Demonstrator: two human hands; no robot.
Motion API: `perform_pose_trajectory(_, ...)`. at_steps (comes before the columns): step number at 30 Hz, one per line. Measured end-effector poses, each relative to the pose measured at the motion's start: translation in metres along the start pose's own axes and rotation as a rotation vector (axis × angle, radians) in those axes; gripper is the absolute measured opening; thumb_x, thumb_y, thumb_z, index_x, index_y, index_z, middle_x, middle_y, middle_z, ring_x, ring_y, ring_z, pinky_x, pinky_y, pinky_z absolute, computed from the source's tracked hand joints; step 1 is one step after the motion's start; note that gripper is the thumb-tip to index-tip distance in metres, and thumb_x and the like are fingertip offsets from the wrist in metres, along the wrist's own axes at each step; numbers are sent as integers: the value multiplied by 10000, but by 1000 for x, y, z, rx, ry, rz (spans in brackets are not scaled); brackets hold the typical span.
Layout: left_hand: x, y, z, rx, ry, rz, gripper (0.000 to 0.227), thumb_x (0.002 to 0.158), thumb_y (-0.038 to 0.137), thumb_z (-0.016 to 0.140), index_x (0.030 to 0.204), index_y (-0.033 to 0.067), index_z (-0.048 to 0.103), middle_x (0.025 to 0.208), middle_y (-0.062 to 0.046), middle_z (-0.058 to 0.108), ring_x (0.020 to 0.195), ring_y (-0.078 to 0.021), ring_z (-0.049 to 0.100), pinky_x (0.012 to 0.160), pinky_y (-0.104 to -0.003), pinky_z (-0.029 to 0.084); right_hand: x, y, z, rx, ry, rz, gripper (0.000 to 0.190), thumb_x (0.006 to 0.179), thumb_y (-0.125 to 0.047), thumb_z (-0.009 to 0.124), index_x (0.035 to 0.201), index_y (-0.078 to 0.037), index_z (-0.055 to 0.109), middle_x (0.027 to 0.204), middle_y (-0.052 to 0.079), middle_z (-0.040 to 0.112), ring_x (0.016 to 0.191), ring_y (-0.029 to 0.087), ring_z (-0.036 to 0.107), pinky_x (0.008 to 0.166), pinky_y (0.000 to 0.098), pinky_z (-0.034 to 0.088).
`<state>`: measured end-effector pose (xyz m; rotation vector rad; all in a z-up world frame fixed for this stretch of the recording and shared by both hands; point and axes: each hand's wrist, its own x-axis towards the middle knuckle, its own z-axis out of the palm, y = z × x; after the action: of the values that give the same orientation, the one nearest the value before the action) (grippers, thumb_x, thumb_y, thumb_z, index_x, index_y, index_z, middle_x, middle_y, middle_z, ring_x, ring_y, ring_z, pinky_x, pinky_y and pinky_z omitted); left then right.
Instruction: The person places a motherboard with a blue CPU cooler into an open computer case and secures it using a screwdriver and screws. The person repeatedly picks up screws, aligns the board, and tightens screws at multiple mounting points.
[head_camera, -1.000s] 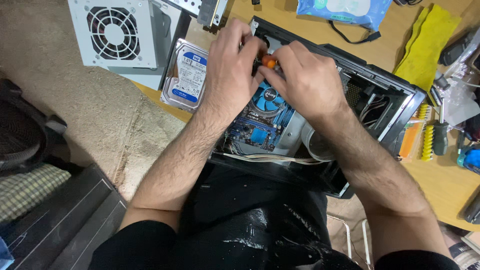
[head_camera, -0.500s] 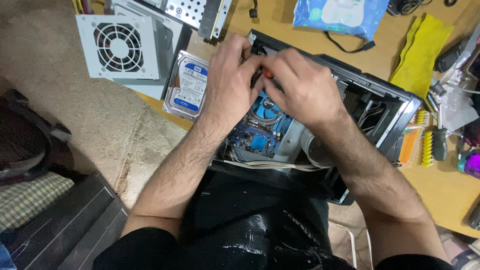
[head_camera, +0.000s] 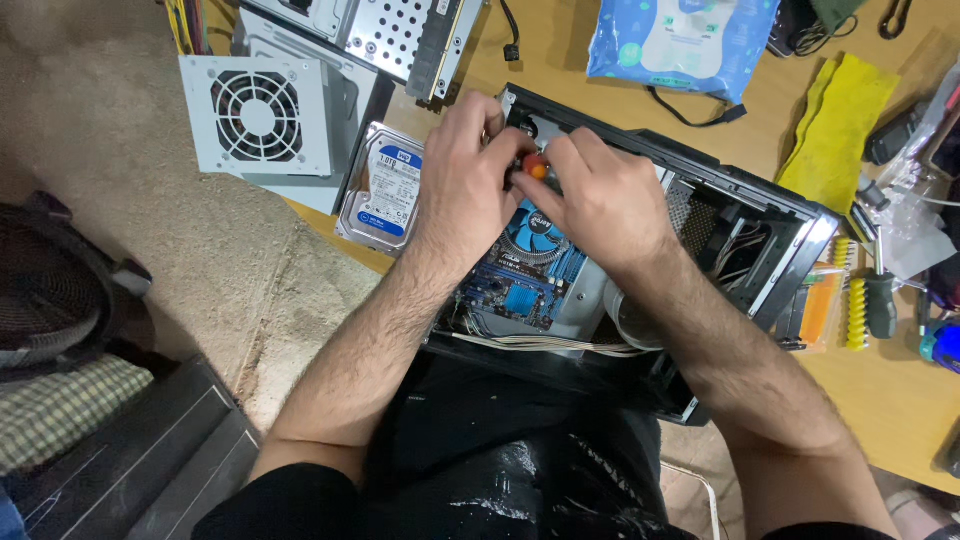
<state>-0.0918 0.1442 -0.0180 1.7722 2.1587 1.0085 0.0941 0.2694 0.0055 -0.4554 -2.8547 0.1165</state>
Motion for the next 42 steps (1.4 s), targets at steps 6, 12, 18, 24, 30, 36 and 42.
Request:
perform_pose_trajectory(6, 1, 0, -4, -7, -1, 26, 377, 888, 114, 1039, 1226, 54, 881, 1247, -134, 529, 1145, -354, 604, 825, -536, 561, 6, -1, -7, 110, 36, -30, 247, 1185, -228, 945, 1287, -83, 773, 1107, 62, 734, 856, 230, 744, 589, 384, 584)
perform_pose_trajectory(12, -12, 10, -14, -3, -34, -16, 633, 931, 206, 1088, 1470, 72, 785, 1353, -109, 542, 1248, -368, 617, 943, -561, 574, -26, -9, -32, 310, 220, 51, 228, 1125, -107, 1013, 1288, -57, 862, 1125, 115, 844, 882, 275, 844, 673, 387, 650)
perform_pose_trajectory(18, -75, 61, -30, -105, -45, 95, 499, 1073, 196, 934, 1537, 113, 769, 1433, -132, 683, 1317, -439, 703, 1048, -608, 569, -139, -51, -71, 631, 430, 390, 342, 986, -175, 1078, 1191, -3, 864, 1094, 192, 893, 940, 383, 885, 821, 440, 695)
perform_pose_trajectory(24, -134, 107, -25, -465, -373, -1, 204, 1156, 162, 819, 1352, 137, 867, 1214, -73, 858, 1123, -394, 851, 934, -516, 664, -257, -102, -77, 932, 599, 712, 272, 993, -85, 984, 1096, 86, 800, 1027, 263, 854, 836, 294, 831, 745, 359, 661)
perform_pose_trajectory(30, -138, 147, -19, -647, -576, -122, 179, 1174, 86, 770, 1319, 105, 872, 1055, -127, 867, 987, -400, 864, 842, -513, 689, -305, -125, -82, 1116, 692, 811, 254, 990, 7, 950, 1117, 123, 763, 1080, 334, 857, 949, 386, 898, 810, 435, 716)
perform_pose_trajectory(36, -137, 160, -3, -681, -680, -141, 80, 1160, 106, 802, 1196, 112, 874, 993, -104, 864, 943, -354, 867, 824, -483, 687, -305, -122, -86, 1290, 691, 838, 238, 1063, -7, 882, 1222, 76, 727, 1186, 351, 864, 991, 364, 878, 862, 465, 711)
perform_pose_trajectory(42, -142, 155, 17, -625, -628, -136, 119, 1124, 153, 875, 1220, 82, 873, 966, -137, 857, 898, -368, 861, 768, -475, 685, -303, -110, -86, 1321, 649, 892, 307, 1148, -54, 801, 1387, 2, 617, 1254, 314, 896, 965, 311, 902, 893, 452, 717)
